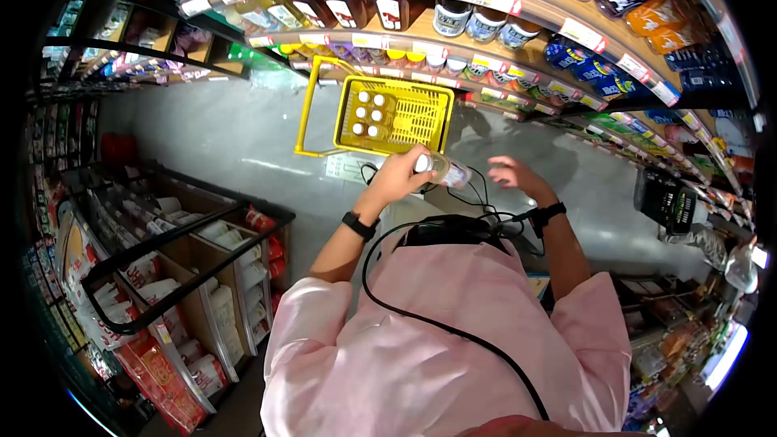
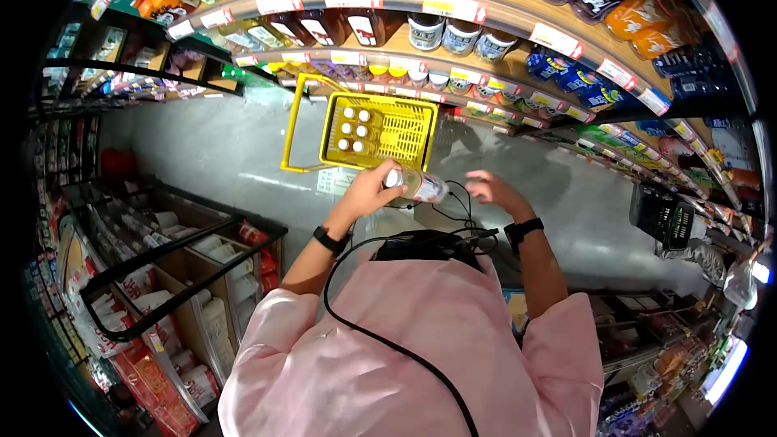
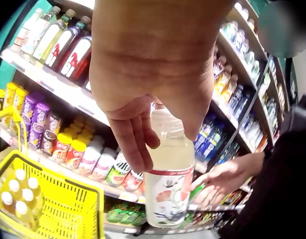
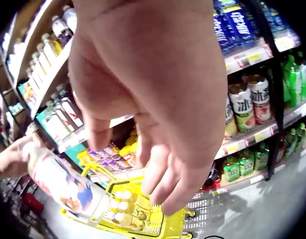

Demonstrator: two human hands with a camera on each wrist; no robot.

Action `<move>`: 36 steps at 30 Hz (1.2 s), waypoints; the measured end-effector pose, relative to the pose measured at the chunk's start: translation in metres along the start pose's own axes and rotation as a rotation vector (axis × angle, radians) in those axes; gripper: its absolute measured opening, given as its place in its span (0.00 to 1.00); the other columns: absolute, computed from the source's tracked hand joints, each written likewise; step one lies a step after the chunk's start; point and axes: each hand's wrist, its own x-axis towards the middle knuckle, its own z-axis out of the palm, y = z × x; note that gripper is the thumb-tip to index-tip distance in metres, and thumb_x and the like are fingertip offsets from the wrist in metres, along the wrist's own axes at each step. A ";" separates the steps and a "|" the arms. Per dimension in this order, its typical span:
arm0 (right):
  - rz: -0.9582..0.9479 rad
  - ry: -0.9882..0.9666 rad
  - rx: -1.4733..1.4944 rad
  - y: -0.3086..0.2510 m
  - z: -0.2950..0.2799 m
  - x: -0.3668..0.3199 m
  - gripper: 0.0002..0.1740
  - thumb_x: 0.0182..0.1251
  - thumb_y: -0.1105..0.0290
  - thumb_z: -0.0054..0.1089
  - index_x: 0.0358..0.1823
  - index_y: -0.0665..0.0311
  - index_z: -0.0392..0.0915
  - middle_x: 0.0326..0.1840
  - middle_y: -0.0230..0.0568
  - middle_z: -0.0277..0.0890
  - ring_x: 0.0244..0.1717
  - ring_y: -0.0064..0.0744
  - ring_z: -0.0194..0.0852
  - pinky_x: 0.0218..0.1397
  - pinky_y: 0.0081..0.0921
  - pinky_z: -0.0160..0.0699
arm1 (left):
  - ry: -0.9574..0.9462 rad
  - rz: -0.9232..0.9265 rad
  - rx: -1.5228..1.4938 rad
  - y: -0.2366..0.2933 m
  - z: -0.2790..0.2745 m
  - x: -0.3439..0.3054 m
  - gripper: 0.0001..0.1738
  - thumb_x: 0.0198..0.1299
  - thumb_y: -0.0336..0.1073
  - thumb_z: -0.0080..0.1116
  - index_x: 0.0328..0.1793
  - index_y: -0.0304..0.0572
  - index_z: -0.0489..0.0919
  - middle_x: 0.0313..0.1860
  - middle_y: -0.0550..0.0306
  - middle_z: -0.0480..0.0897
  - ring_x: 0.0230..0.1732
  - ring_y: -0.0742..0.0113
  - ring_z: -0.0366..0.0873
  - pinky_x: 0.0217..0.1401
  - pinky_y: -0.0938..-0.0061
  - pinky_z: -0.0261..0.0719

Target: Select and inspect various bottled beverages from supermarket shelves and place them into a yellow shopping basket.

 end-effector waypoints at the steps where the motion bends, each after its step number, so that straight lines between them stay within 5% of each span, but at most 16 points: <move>1: 0.022 -0.006 0.000 0.018 -0.010 0.007 0.33 0.67 0.60 0.63 0.71 0.59 0.66 0.52 0.37 0.78 0.57 0.32 0.74 0.58 0.34 0.77 | -0.006 0.014 0.079 -0.013 0.002 0.006 0.20 0.58 0.42 0.69 0.51 0.45 0.74 0.26 0.47 0.81 0.26 0.51 0.80 0.29 0.63 0.75; 3: -0.020 0.416 0.158 0.069 -0.030 0.019 0.23 0.72 0.55 0.58 0.62 0.58 0.73 0.50 0.34 0.80 0.50 0.34 0.79 0.56 0.34 0.79 | 0.029 0.022 0.197 -0.056 0.012 0.015 0.20 0.55 0.43 0.70 0.47 0.46 0.73 0.27 0.44 0.82 0.30 0.43 0.82 0.33 0.56 0.78; 6: 0.104 0.566 0.276 0.136 -0.020 -0.001 0.20 0.69 0.55 0.60 0.53 0.61 0.77 0.42 0.32 0.81 0.44 0.33 0.79 0.51 0.37 0.80 | 0.138 -0.186 0.064 -0.131 0.015 0.027 0.21 0.56 0.44 0.69 0.49 0.45 0.73 0.30 0.41 0.83 0.33 0.41 0.82 0.36 0.55 0.79; 8: -0.096 0.232 -1.297 0.219 -0.027 -0.008 0.18 0.64 0.57 0.61 0.45 0.64 0.78 0.40 0.41 0.81 0.44 0.39 0.80 0.50 0.38 0.79 | 0.233 -0.249 0.190 -0.151 0.013 0.049 0.21 0.55 0.44 0.69 0.50 0.45 0.74 0.32 0.39 0.84 0.36 0.38 0.82 0.39 0.52 0.79; 9: -0.359 0.158 -1.113 0.256 -0.021 -0.026 0.17 0.62 0.59 0.60 0.42 0.67 0.79 0.41 0.52 0.80 0.45 0.50 0.79 0.50 0.39 0.77 | 0.275 -0.263 0.187 -0.171 0.015 0.066 0.22 0.55 0.43 0.68 0.52 0.46 0.74 0.34 0.37 0.84 0.38 0.35 0.82 0.41 0.49 0.79; 11: 0.266 0.113 -0.958 0.187 0.046 -0.058 0.17 0.62 0.67 0.61 0.51 0.65 0.82 0.50 0.52 0.83 0.52 0.51 0.80 0.57 0.37 0.77 | 0.328 -0.383 0.197 -0.212 0.023 0.107 0.23 0.54 0.41 0.68 0.54 0.45 0.73 0.39 0.34 0.84 0.43 0.34 0.82 0.46 0.48 0.79; 12: 0.263 0.176 -0.868 0.316 0.028 -0.079 0.21 0.74 0.60 0.51 0.61 0.65 0.76 0.60 0.54 0.77 0.57 0.46 0.76 0.60 0.36 0.74 | 0.341 -0.452 0.184 -0.234 0.027 0.128 0.24 0.53 0.39 0.68 0.55 0.45 0.72 0.42 0.32 0.83 0.45 0.34 0.82 0.49 0.47 0.79; 15: 0.494 0.269 -0.635 0.294 0.068 -0.118 0.22 0.75 0.59 0.49 0.63 0.65 0.74 0.62 0.53 0.75 0.60 0.45 0.74 0.62 0.35 0.72 | 0.276 -0.593 0.216 -0.298 0.047 0.188 0.25 0.58 0.36 0.65 0.60 0.44 0.70 0.52 0.28 0.80 0.49 0.34 0.81 0.52 0.49 0.80; 18: 0.619 0.306 -0.546 0.286 0.088 -0.141 0.23 0.76 0.59 0.48 0.65 0.64 0.73 0.64 0.52 0.73 0.63 0.45 0.72 0.63 0.34 0.71 | 0.395 -0.623 0.258 -0.402 0.103 0.244 0.19 0.68 0.33 0.47 0.64 0.40 0.68 0.48 0.32 0.82 0.52 0.37 0.82 0.54 0.50 0.81; 22: 0.695 0.315 -0.502 0.286 0.096 -0.146 0.25 0.76 0.58 0.46 0.67 0.63 0.71 0.67 0.51 0.71 0.66 0.44 0.70 0.65 0.33 0.70 | 0.504 -0.878 0.129 -0.407 0.093 0.280 0.21 0.62 0.32 0.54 0.62 0.41 0.70 0.51 0.30 0.81 0.52 0.34 0.80 0.56 0.52 0.79; 26: 0.627 0.289 -0.537 0.283 0.091 -0.116 0.26 0.77 0.57 0.45 0.70 0.63 0.69 0.70 0.49 0.69 0.69 0.43 0.67 0.67 0.32 0.68 | 0.511 -0.678 -0.262 -0.413 0.088 0.238 0.37 0.52 0.31 0.63 0.71 0.42 0.65 0.61 0.30 0.75 0.61 0.36 0.74 0.64 0.53 0.75; 27: 0.603 0.268 -0.567 0.279 0.086 -0.111 0.26 0.78 0.57 0.44 0.70 0.63 0.68 0.71 0.49 0.69 0.70 0.43 0.66 0.68 0.31 0.67 | 0.713 -0.346 -0.036 -0.411 0.096 0.218 0.41 0.51 0.31 0.62 0.75 0.42 0.62 0.61 0.30 0.76 0.62 0.36 0.74 0.65 0.55 0.75; 32: 0.422 0.122 -0.783 0.248 0.051 -0.025 0.28 0.79 0.56 0.42 0.73 0.62 0.66 0.75 0.47 0.66 0.75 0.42 0.63 0.71 0.30 0.65 | 0.171 -0.324 -0.489 -0.329 0.078 0.103 0.21 0.55 0.30 0.64 0.56 0.35 0.77 0.43 0.51 0.84 0.43 0.56 0.83 0.46 0.66 0.81; 33: 0.419 0.188 -0.720 0.224 0.042 -0.013 0.28 0.78 0.54 0.43 0.71 0.62 0.68 0.72 0.49 0.68 0.73 0.45 0.65 0.70 0.32 0.66 | 0.093 -0.420 -0.850 -0.226 0.014 0.093 0.11 0.60 0.34 0.63 0.44 0.34 0.80 0.37 0.55 0.84 0.39 0.64 0.81 0.39 0.72 0.79; 35: 0.369 0.357 -0.456 0.186 0.044 0.042 0.28 0.76 0.51 0.44 0.65 0.63 0.75 0.65 0.56 0.74 0.67 0.54 0.70 0.67 0.38 0.69 | -0.001 -0.521 -0.695 -0.208 -0.025 0.070 0.10 0.63 0.36 0.61 0.41 0.35 0.82 0.29 0.58 0.81 0.34 0.69 0.81 0.34 0.74 0.78; 36: 0.198 0.403 -0.359 0.187 0.037 0.049 0.27 0.71 0.49 0.48 0.52 0.64 0.83 0.54 0.59 0.80 0.58 0.59 0.76 0.60 0.44 0.74 | 0.019 -0.521 -0.713 -0.140 -0.054 0.059 0.11 0.65 0.38 0.60 0.38 0.36 0.81 0.27 0.58 0.80 0.28 0.70 0.79 0.30 0.75 0.76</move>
